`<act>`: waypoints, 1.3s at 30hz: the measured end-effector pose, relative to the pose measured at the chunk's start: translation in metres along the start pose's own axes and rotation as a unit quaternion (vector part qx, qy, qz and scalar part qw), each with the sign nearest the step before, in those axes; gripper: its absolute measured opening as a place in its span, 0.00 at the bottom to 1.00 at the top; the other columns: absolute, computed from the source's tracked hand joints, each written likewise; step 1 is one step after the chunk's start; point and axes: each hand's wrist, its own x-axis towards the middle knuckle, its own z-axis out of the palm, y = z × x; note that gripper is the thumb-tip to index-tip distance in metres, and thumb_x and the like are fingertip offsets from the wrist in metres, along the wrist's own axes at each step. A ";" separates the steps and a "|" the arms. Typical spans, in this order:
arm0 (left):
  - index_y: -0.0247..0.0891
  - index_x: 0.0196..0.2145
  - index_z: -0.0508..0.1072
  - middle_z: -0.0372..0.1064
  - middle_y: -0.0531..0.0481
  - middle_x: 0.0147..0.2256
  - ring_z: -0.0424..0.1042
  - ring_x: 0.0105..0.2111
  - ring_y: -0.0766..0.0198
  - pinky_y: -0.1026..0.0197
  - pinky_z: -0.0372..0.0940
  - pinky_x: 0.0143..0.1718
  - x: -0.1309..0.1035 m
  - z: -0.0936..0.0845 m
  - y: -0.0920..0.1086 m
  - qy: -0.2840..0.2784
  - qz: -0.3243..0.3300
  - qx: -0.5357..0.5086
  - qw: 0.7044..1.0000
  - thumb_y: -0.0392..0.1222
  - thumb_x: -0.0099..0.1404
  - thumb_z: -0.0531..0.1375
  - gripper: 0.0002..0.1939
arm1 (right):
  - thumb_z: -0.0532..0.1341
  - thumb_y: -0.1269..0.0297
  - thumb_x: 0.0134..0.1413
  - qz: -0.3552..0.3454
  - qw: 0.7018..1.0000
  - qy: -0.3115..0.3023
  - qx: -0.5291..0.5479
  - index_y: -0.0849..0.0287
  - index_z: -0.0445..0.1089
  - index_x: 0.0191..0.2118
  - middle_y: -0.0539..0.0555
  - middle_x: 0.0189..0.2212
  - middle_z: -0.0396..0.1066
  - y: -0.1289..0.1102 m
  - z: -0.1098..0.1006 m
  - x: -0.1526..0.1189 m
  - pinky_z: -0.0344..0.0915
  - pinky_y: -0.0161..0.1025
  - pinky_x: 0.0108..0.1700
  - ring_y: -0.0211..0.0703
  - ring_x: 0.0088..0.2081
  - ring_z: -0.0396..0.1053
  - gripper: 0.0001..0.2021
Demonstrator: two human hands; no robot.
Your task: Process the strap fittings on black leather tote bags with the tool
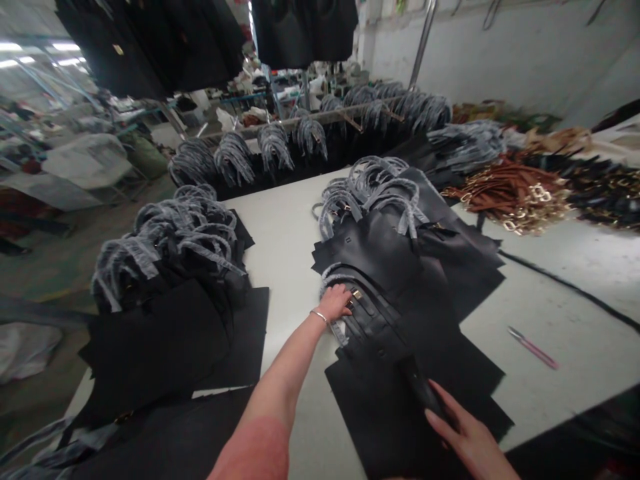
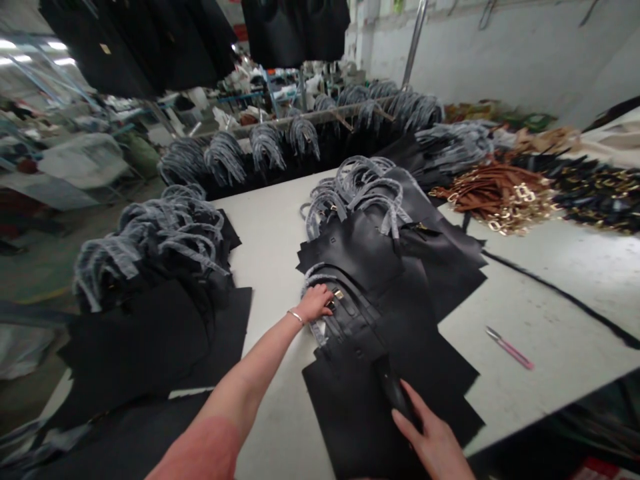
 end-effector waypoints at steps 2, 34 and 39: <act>0.37 0.35 0.71 0.64 0.45 0.44 0.59 0.51 0.51 0.50 0.52 0.54 0.001 -0.007 0.004 -0.009 0.011 -0.017 1.000 0.43 0.56 0.68 0.12 | 0.56 0.43 0.51 -0.013 1.000 0.000 -0.018 0.56 0.54 0.65 0.52 0.43 0.76 -0.001 0.000 -0.001 0.70 0.40 0.39 0.51 0.35 0.74 0.38; 0.32 0.41 0.68 0.67 0.48 0.31 0.64 0.23 0.71 0.69 0.54 0.20 -0.153 0.062 0.129 0.085 -0.251 -0.763 0.590 0.51 0.59 0.62 0.20 | 0.62 0.47 0.51 -0.057 0.961 -0.221 0.159 0.58 0.54 0.64 0.47 0.25 0.66 -0.084 0.008 -0.018 0.58 0.31 0.19 0.33 0.18 0.63 0.38; 0.33 0.38 0.68 0.66 0.48 0.29 0.60 0.20 0.71 0.69 0.50 0.18 -0.154 0.066 0.140 0.056 -0.263 -0.787 0.555 0.50 0.55 0.62 0.19 | 0.62 0.48 0.51 -0.062 0.971 -0.157 0.169 0.61 0.52 0.64 0.48 0.26 0.66 -0.085 0.007 -0.018 0.58 0.31 0.18 0.34 0.18 0.63 0.39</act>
